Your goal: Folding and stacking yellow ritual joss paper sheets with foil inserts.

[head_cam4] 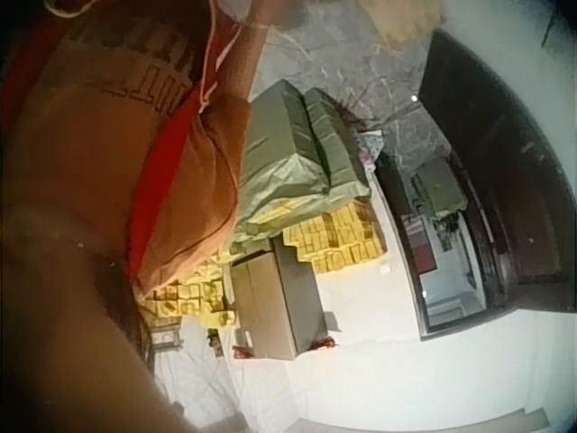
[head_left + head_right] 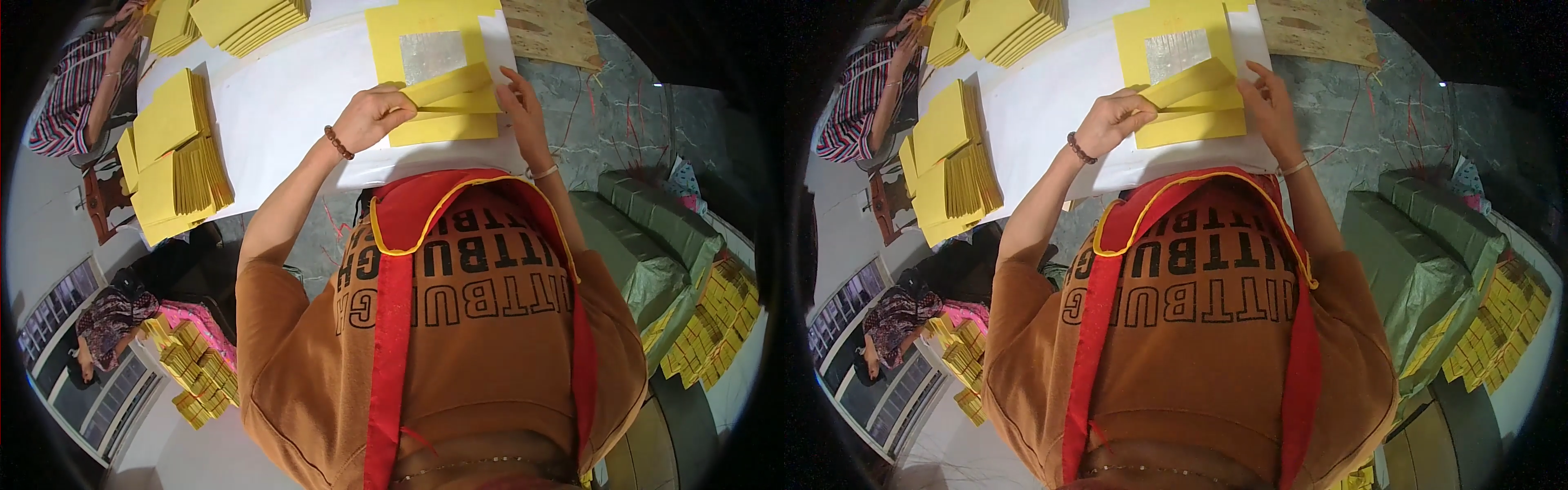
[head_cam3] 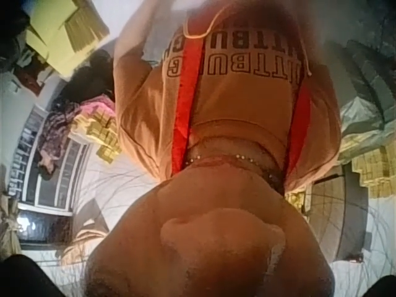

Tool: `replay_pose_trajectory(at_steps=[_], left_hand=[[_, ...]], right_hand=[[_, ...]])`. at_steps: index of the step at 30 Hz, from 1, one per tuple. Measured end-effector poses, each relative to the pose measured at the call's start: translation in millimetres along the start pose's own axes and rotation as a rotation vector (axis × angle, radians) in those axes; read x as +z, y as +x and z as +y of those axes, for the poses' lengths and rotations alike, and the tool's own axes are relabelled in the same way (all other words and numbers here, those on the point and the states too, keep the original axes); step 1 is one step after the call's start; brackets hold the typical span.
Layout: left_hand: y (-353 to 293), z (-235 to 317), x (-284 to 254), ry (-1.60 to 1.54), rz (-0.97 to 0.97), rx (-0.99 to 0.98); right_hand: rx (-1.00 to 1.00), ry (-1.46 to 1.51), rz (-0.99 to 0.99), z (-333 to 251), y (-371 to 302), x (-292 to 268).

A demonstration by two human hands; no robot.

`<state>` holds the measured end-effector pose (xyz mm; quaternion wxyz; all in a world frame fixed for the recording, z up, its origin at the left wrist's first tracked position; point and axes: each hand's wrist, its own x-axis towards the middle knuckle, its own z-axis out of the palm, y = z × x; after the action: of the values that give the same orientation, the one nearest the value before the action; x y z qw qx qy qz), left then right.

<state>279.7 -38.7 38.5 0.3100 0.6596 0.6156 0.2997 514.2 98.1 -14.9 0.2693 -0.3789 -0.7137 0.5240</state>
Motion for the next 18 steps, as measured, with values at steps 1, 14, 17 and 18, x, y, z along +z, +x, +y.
replay_pose_trajectory(at_steps=[1,14,17,18], left_hand=[[-1,2,-1,-0.038,-0.011,-0.048],[-7,0,0,-0.166,-0.1,-0.101],[-8,-3,3,-0.193,-0.086,-0.107],[-8,-3,3,-0.194,-0.085,-0.107]], right_hand=[[0.182,0.112,-0.031,-10,-3,-2],[0.333,0.515,-0.229,-39,-12,-1],[0.316,0.504,-0.179,-38,-9,4],[0.316,0.504,-0.18,-40,-8,6]])
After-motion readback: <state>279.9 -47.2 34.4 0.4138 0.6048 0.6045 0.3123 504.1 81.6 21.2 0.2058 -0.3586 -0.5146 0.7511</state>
